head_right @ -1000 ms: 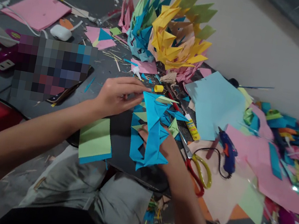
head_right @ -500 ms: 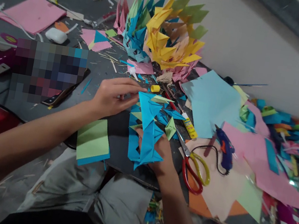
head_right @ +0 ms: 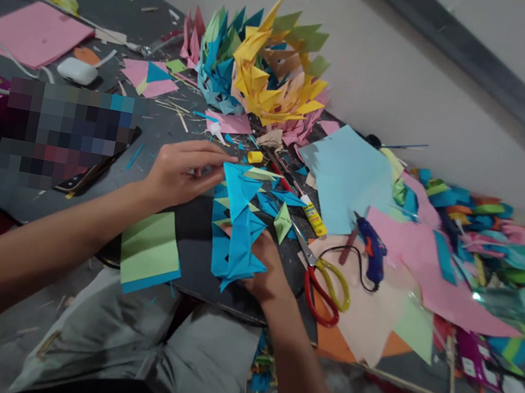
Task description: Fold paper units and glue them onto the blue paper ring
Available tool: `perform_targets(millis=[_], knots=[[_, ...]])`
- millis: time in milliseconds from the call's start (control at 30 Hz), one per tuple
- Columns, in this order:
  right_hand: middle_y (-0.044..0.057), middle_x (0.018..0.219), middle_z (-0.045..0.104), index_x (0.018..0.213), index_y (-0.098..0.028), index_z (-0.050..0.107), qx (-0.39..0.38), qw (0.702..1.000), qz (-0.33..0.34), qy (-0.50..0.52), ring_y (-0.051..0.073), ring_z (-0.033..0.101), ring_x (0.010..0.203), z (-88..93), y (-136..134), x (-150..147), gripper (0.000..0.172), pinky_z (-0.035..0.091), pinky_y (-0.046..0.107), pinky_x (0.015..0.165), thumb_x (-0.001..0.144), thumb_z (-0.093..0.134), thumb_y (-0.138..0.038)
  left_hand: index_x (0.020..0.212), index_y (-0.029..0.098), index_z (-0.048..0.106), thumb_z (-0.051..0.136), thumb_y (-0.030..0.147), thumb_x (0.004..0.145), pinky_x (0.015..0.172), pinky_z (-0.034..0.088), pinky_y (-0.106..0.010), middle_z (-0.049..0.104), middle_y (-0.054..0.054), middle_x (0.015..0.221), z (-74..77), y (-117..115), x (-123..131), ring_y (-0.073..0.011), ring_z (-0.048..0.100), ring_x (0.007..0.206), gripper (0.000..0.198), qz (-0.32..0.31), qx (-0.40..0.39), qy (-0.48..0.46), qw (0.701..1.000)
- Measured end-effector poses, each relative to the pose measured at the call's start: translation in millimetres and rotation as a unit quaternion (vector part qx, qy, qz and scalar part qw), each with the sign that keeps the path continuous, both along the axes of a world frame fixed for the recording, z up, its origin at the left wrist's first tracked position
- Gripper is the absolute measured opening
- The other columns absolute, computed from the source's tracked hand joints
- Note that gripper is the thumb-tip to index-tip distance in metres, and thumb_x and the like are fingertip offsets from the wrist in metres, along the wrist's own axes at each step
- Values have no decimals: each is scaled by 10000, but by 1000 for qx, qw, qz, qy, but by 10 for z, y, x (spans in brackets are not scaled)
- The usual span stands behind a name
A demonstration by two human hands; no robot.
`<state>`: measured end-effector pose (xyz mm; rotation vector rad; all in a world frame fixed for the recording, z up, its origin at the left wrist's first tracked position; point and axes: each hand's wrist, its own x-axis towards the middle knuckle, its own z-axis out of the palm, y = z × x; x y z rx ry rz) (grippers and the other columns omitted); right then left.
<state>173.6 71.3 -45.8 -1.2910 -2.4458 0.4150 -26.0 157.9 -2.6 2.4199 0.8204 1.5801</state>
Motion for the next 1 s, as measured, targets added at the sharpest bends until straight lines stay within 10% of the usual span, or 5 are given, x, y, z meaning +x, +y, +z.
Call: perform_targets(millis=[233,433,600,733,1000], knots=[[29,1160,584,1159,-268,532,67,997,-23,-12,194,533,1070,159,-159,73,359,452,303,903,834,414,-172,912,162,661,519,244,811,578,478,-151,679,-64,866,19,-6,-10,-76,606,653,193,5,3,10,1000],[133,943,630,924,-143,628,169,920,-353,10,245,576,894,350,160,651,261,465,405,777,824,445,-300,903,172,664,519,243,808,583,483,-156,682,-64,856,24,-8,0,-77,608,645,187,6,1,7,1000],[150,873,646,912,-126,650,47,927,-356,-108,267,580,782,279,388,972,325,449,426,704,812,432,-344,900,163,663,522,245,809,582,480,-149,684,-62,844,35,-10,-12,-75,610,654,187,14,6,7,1000],[156,932,627,1009,-124,608,178,899,-397,-47,273,566,848,389,215,829,364,446,425,727,854,388,-369,906,151,659,526,219,807,584,479,-145,683,-61,838,30,-13,-20,-77,616,670,180,14,18,2,1000],[82,1017,608,1096,-218,567,154,984,-59,-63,232,541,958,516,-2,195,302,443,396,830,844,404,-176,917,161,653,523,244,818,622,495,-166,683,-67,858,13,-33,2,-96,629,737,183,8,13,1,1000]])
